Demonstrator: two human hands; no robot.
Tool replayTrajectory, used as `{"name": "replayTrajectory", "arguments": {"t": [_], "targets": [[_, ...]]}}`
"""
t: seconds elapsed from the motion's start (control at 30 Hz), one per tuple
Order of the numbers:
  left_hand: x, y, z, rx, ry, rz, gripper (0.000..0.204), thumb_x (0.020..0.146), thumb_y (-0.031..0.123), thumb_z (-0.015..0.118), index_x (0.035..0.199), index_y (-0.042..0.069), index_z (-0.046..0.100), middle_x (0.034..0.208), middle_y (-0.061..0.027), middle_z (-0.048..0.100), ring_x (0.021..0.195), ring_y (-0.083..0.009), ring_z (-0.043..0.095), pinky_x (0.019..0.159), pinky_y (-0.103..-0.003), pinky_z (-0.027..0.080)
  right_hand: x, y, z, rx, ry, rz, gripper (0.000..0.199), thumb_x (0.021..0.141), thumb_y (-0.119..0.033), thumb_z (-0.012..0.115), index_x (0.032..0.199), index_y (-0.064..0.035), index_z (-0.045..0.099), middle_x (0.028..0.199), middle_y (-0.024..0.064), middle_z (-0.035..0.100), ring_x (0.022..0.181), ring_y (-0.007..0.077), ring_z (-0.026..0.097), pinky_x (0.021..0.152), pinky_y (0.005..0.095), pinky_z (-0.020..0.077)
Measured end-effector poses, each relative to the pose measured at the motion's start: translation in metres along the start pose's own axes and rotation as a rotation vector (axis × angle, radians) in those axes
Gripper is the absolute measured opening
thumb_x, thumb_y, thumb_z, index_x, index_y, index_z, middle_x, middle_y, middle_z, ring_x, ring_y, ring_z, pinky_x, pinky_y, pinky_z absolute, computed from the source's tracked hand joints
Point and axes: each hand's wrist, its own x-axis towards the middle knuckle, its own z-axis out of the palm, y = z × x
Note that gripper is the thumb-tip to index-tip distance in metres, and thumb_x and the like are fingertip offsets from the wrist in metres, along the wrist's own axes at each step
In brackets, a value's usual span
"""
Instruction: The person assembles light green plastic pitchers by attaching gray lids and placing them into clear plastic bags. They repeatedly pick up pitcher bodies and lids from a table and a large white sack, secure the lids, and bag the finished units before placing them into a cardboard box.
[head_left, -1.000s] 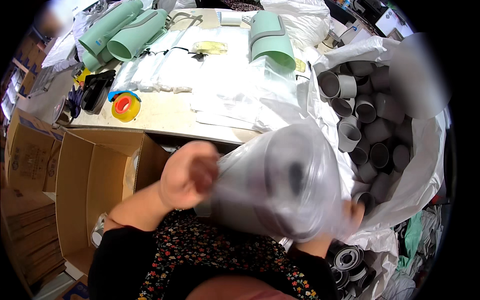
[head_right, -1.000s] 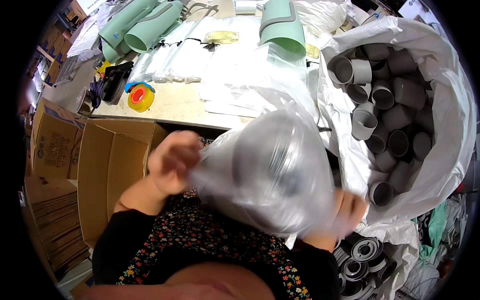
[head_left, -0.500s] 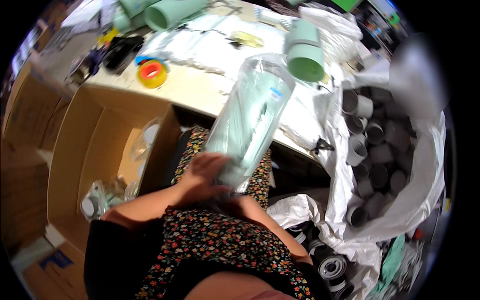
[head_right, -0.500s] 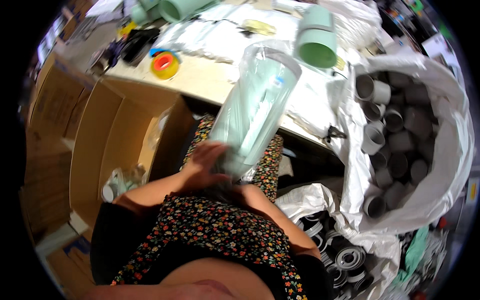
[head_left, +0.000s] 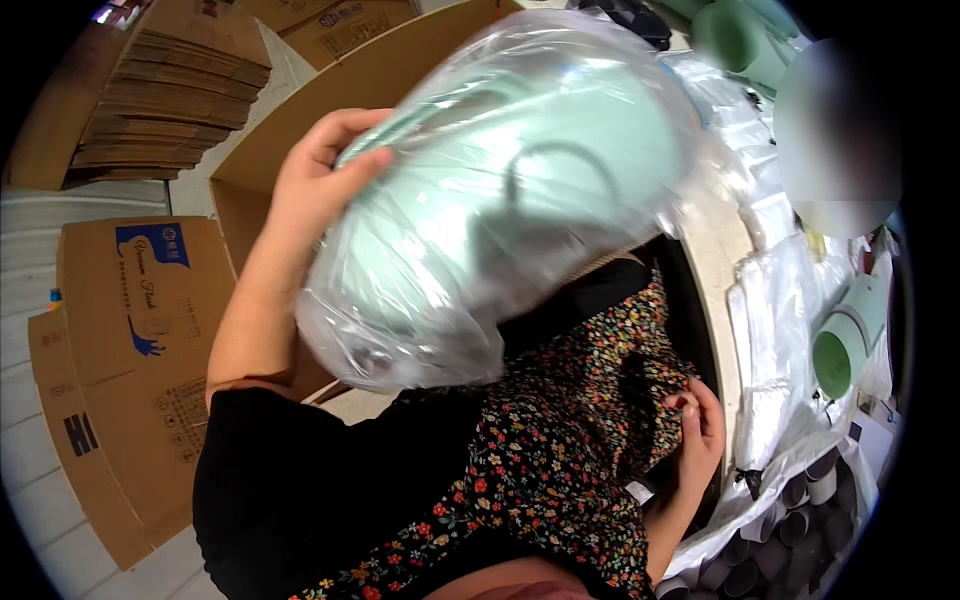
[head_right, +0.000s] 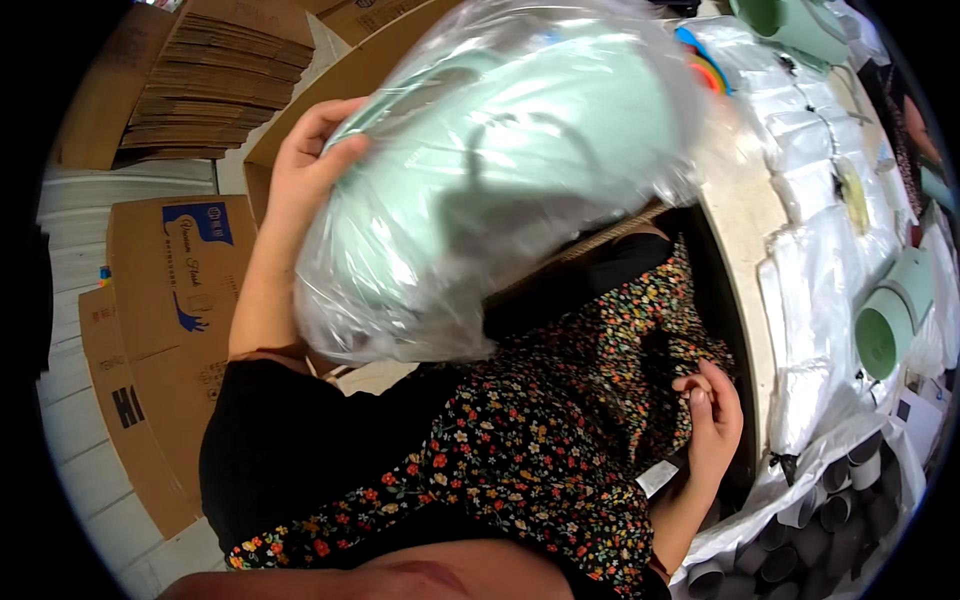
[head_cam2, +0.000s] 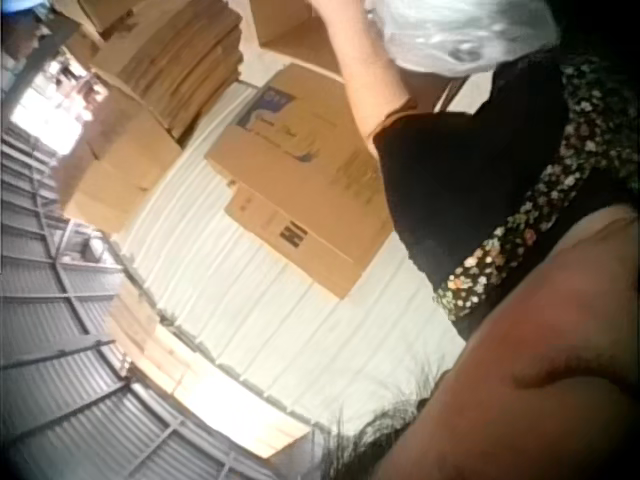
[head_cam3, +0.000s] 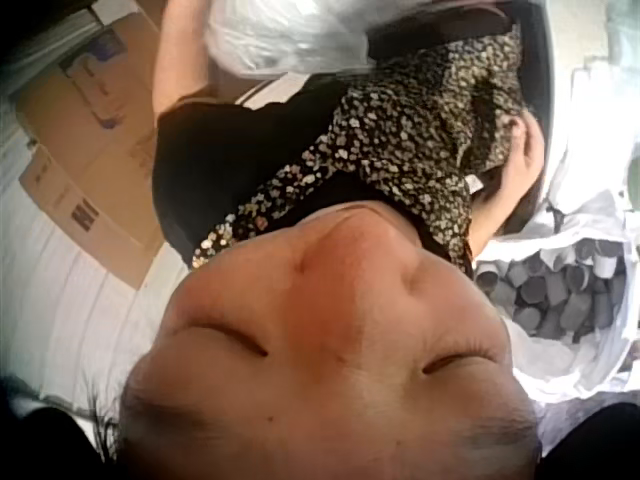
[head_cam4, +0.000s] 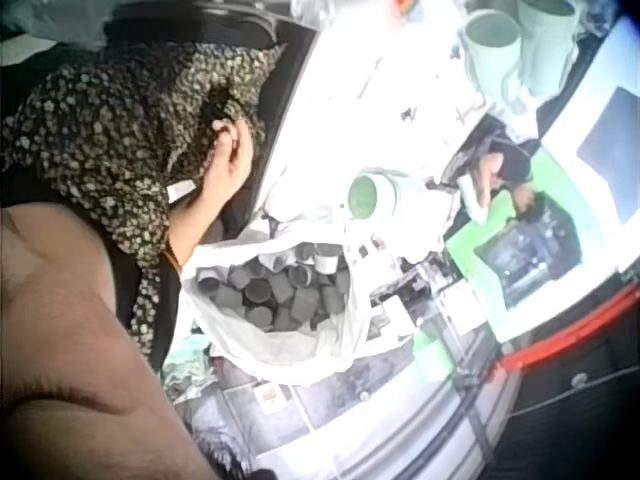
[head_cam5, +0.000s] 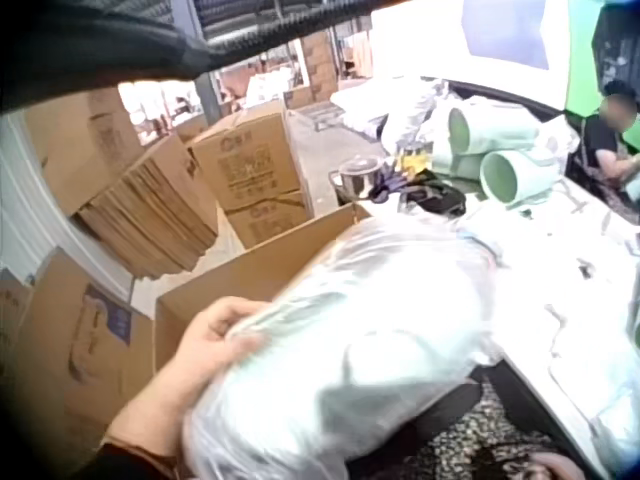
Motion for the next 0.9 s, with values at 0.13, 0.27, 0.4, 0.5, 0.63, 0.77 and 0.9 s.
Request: {"name": "replayTrajectory", "arguments": {"t": [0.13, 0.27, 0.4, 0.5, 0.63, 0.77, 0.9], "targets": [[0.035, -0.083, -0.021, 0.616, -0.118, -0.088, 0.033, 0.081, 0.020, 0.063, 0.113, 0.008, 0.058, 0.092, -0.0115, 0.064, 0.083, -0.0212, 0.062, 0.074, -0.031, 0.048, 0.020, 0.023, 0.020, -0.080, -0.130, 0.224, 0.029, 0.088, -0.001, 0.053, 0.117, 0.0026, 0.053, 0.095, 0.0086, 0.062, 0.089, 0.0138, 0.059, 0.082, 0.0251, 0.0443], [0.045, -0.231, 0.008, 1.315, -0.616, -0.065, 0.028, 0.081, 0.023, 0.055, 0.105, 0.011, 0.061, 0.094, -0.0182, 0.063, 0.086, -0.0331, 0.062, 0.075, -0.043, 0.048, 0.005, 0.022, 0.021, -0.237, -0.129, 0.325, 0.027, 0.088, -0.004, 0.056, 0.114, 0.0011, 0.056, 0.095, 0.0077, 0.062, 0.088, 0.0139, 0.059, 0.080, 0.0248, 0.0458], [0.014, -0.350, 0.057, 1.383, -0.856, -0.258, 0.024, 0.080, 0.016, 0.050, 0.097, 0.008, 0.065, 0.097, -0.0167, 0.064, 0.092, -0.0321, 0.062, 0.079, -0.041, 0.049, -0.036, 0.035, 0.001, -0.250, 0.012, 0.455, 0.025, 0.088, -0.005, 0.058, 0.112, 0.0020, 0.057, 0.094, 0.0058, 0.062, 0.086, 0.0121, 0.058, 0.079, 0.0233, 0.0459], [-0.017, -0.424, 0.069, 1.246, -0.718, -0.536, 0.027, 0.085, 0.019, 0.047, 0.102, 0.007, 0.064, 0.104, -0.0170, 0.063, 0.092, -0.0312, 0.062, 0.079, -0.037, 0.049, -0.069, 0.034, -0.014, -0.303, 0.031, 0.557, 0.024, 0.086, -0.003, 0.058, 0.110, 0.0026, 0.058, 0.096, 0.0034, 0.063, 0.088, 0.0099, 0.058, 0.080, 0.0227, 0.0451], [-0.031, -0.442, 0.054, 1.166, -0.805, -0.646, 0.041, 0.091, 0.028, 0.033, 0.111, 0.005, 0.060, 0.118, -0.0178, 0.057, 0.109, -0.0313, 0.055, 0.092, -0.042, 0.042, -0.079, 0.022, -0.023, -0.187, 0.078, 0.646, 0.024, 0.087, 0.001, 0.055, 0.111, 0.0025, 0.057, 0.097, 0.0031, 0.063, 0.089, 0.0105, 0.058, 0.081, 0.0230, 0.0451], [-0.009, -0.366, 0.044, 1.010, -0.463, -0.424, 0.035, 0.093, 0.024, 0.038, 0.107, 0.001, 0.060, 0.108, -0.0221, 0.059, 0.101, -0.0383, 0.056, 0.086, -0.043, 0.044, -0.080, 0.038, -0.029, -0.218, 0.132, 0.492, 0.019, 0.088, 0.001, 0.054, 0.106, 0.0031, 0.058, 0.089, -0.0001, 0.061, 0.082, 0.0066, 0.055, 0.076, 0.0212, 0.0452], [0.065, -0.236, 0.074, 0.313, 0.071, -0.035, 0.023, 0.090, 0.015, 0.055, 0.106, -0.001, 0.057, 0.087, -0.0136, 0.065, 0.078, -0.0209, 0.064, 0.069, -0.031, 0.050, -0.040, 0.062, -0.035, -0.579, 0.217, 0.167, 0.021, 0.084, -0.005, 0.059, 0.104, 0.0005, 0.060, 0.089, 0.0099, 0.064, 0.081, 0.0200, 0.061, 0.075, 0.0278, 0.0467]]}}
